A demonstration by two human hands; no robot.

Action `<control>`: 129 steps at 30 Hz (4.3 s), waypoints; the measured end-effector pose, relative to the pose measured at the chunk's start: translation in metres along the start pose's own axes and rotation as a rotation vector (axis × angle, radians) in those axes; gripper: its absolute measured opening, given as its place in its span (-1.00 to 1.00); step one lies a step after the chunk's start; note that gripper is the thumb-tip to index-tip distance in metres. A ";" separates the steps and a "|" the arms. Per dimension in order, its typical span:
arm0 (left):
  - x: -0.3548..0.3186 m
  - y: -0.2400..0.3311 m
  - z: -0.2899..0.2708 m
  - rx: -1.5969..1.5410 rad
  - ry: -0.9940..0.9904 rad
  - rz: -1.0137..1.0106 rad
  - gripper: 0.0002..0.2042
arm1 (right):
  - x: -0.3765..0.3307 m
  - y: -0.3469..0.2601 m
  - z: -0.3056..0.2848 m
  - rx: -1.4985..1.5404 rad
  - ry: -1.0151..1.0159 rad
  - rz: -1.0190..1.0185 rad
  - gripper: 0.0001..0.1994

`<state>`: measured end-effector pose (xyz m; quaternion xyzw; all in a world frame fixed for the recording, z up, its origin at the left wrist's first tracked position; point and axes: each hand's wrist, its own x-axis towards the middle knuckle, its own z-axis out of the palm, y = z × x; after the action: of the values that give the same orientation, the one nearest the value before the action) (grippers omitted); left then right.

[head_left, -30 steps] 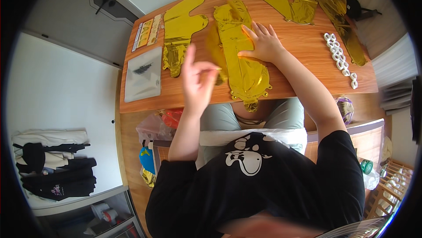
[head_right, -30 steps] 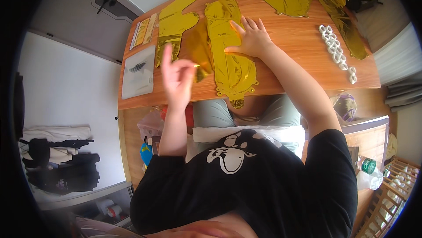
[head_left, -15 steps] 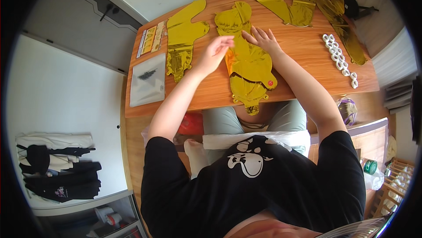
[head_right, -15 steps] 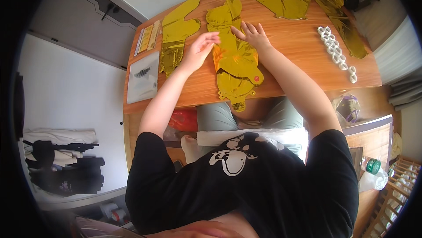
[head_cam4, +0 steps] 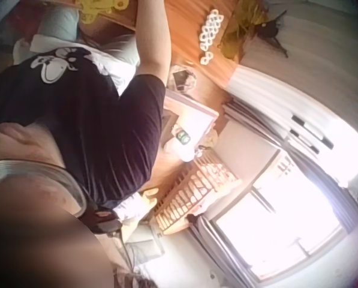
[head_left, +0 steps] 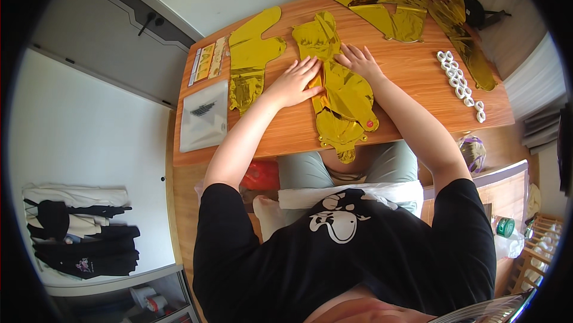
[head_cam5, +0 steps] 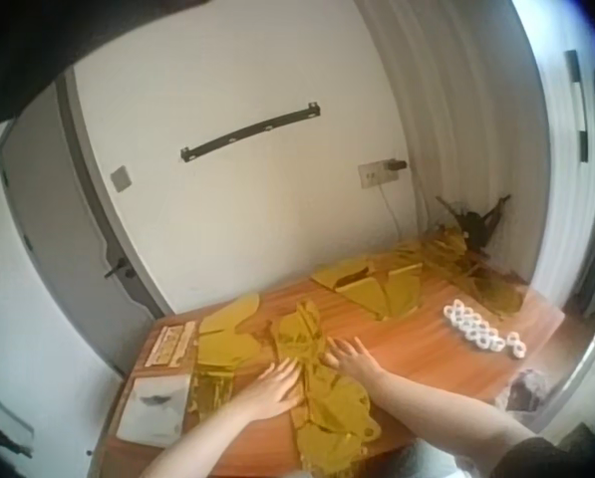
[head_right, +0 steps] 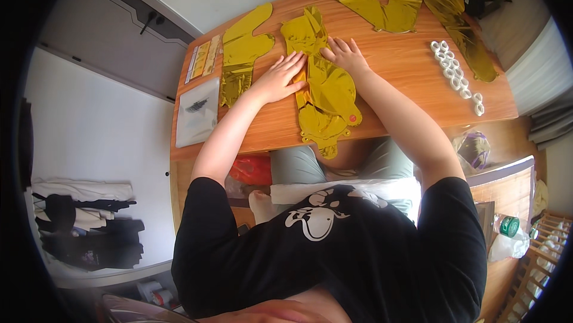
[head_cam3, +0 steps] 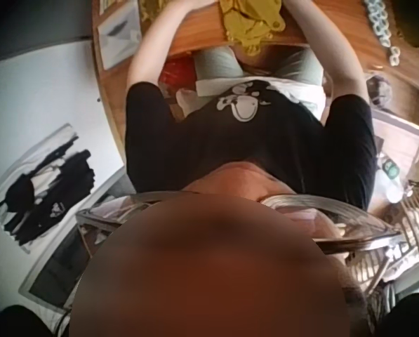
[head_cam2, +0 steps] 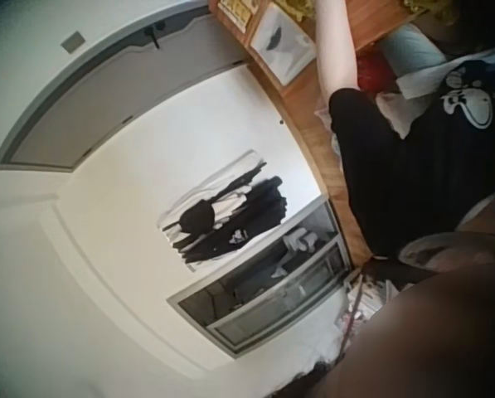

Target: Folding and organizing foil letter balloons on a desk.

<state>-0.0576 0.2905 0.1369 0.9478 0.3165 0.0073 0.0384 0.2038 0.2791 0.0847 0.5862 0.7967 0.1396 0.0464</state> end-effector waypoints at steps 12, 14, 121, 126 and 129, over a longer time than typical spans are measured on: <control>-0.004 -0.004 0.002 -0.072 0.039 -0.013 -0.21 | -0.011 0.009 -0.039 0.419 0.022 0.002 -0.50; -0.003 -0.004 0.001 -0.067 0.055 0.005 -0.21 | -0.015 0.014 -0.040 0.460 0.041 0.002 -0.52; 0.088 -0.095 -0.035 -0.901 0.375 -0.501 -0.65 | -0.081 -0.053 -0.084 0.380 0.380 -0.670 -0.55; 0.048 -0.074 -0.033 -0.426 0.220 -0.225 -0.65 | -0.083 -0.048 -0.078 0.395 0.348 -0.650 -0.55; 0.026 -0.061 -0.024 -0.245 0.299 -0.112 -0.58 | -0.082 -0.049 -0.079 0.381 0.372 -0.664 -0.55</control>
<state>-0.0744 0.3557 0.1556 0.9054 0.3674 0.1841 0.1067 0.1650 0.1751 0.1396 0.2609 0.9486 0.0707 -0.1648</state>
